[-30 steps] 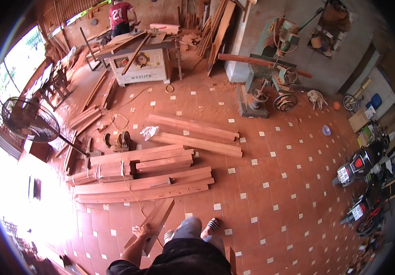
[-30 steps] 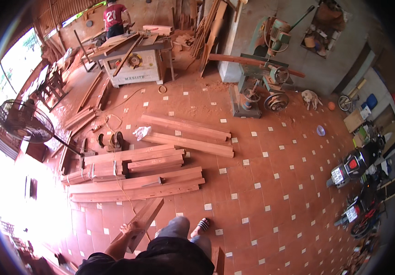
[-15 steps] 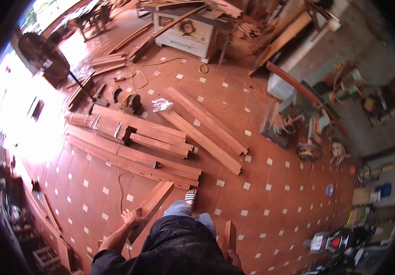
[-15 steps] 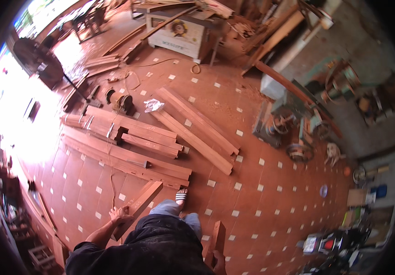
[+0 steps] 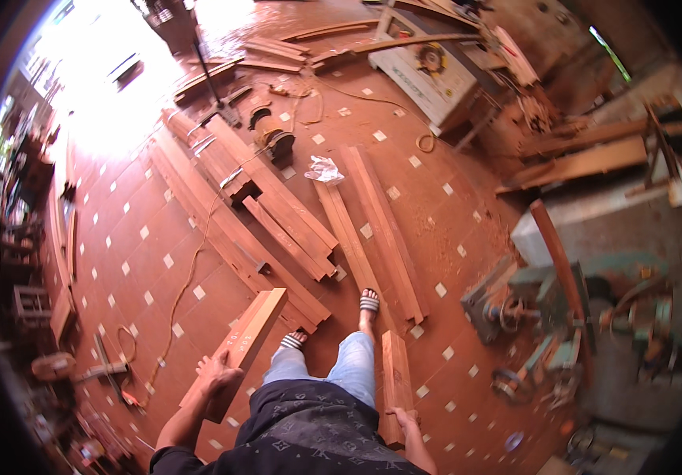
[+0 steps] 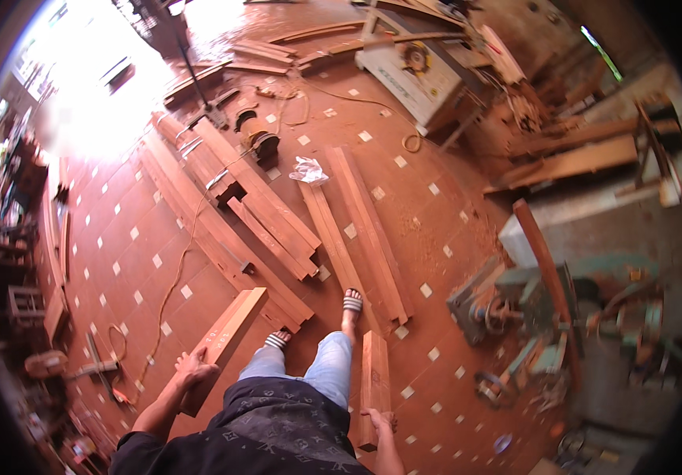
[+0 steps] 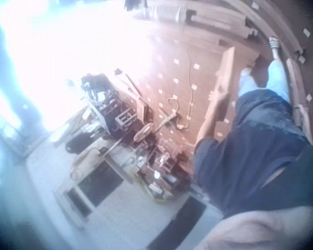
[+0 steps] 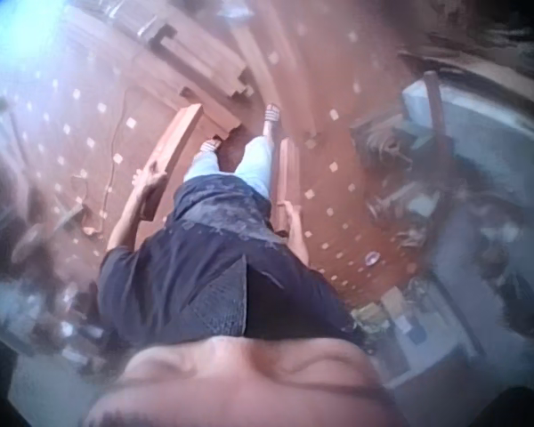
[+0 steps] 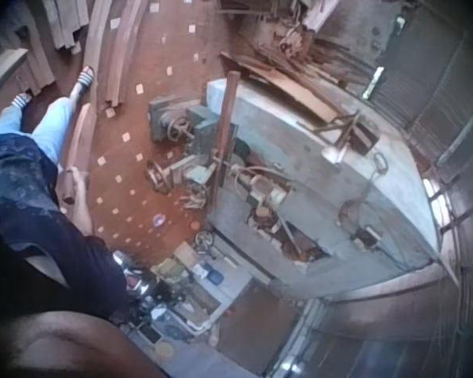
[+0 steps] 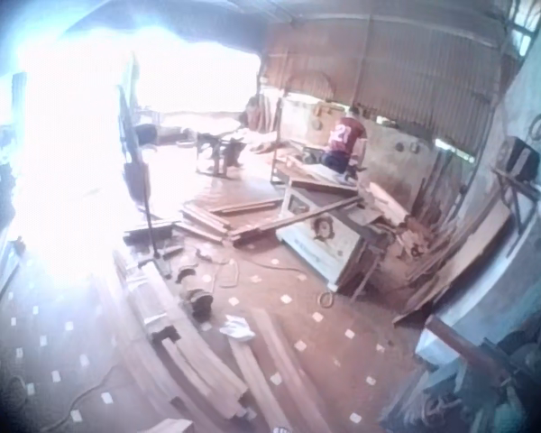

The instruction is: The person uses a bandsaw to cut a wooden plank into smaller pieces, then moves to the floor and uses a bow saw to cut another plank. The cut pieces are placed on the floor.

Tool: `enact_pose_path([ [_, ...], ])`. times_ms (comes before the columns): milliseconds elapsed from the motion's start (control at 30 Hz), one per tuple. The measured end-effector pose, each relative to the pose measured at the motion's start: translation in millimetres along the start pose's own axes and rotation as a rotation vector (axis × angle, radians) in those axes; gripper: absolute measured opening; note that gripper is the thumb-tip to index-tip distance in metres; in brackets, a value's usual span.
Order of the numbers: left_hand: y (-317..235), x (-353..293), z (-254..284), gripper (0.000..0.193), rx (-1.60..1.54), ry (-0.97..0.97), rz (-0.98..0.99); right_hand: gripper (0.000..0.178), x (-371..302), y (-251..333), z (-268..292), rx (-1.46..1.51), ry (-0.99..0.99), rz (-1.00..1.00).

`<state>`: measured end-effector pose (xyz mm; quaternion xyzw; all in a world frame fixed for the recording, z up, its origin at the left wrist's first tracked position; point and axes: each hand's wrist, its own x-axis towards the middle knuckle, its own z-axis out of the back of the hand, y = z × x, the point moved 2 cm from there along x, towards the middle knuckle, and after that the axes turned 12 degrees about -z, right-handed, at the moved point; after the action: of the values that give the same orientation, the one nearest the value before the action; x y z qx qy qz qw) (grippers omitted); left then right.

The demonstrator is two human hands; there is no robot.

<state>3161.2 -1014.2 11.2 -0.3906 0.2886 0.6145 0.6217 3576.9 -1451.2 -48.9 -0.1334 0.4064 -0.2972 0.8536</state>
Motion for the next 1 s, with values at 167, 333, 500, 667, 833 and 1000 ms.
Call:
enact_pose_path([
  [167, -61, -21, -27, 0.105, -0.170, -0.071, 0.181, 0.132, 35, 136, 92, -0.412, -0.320, 0.354],
  [333, -66, 1, -92, 0.097, -0.678, -0.158, 0.118, 0.130, 34, 264, 139, -0.553, -0.398, 0.676],
  [500, -77, 12, -160, 0.097, -0.977, -0.177, 0.177, 0.130, 26, 406, 100, -0.510, -0.362, 0.904],
  [667, -122, -2, -148, 0.101, -0.935, -0.155, 0.194, 0.129, -20, 548, 12, -0.472, -0.374, 1.080],
  [833, -152, 24, -187, 0.089, -1.393, -0.285, 0.128, 0.119, -48, 668, -90, -0.437, -0.450, 1.262],
  [1000, -181, 44, -226, 0.093, -1.362, -0.308, 0.360, 0.117, -45, 757, -174, -0.384, -0.522, 1.431],
])
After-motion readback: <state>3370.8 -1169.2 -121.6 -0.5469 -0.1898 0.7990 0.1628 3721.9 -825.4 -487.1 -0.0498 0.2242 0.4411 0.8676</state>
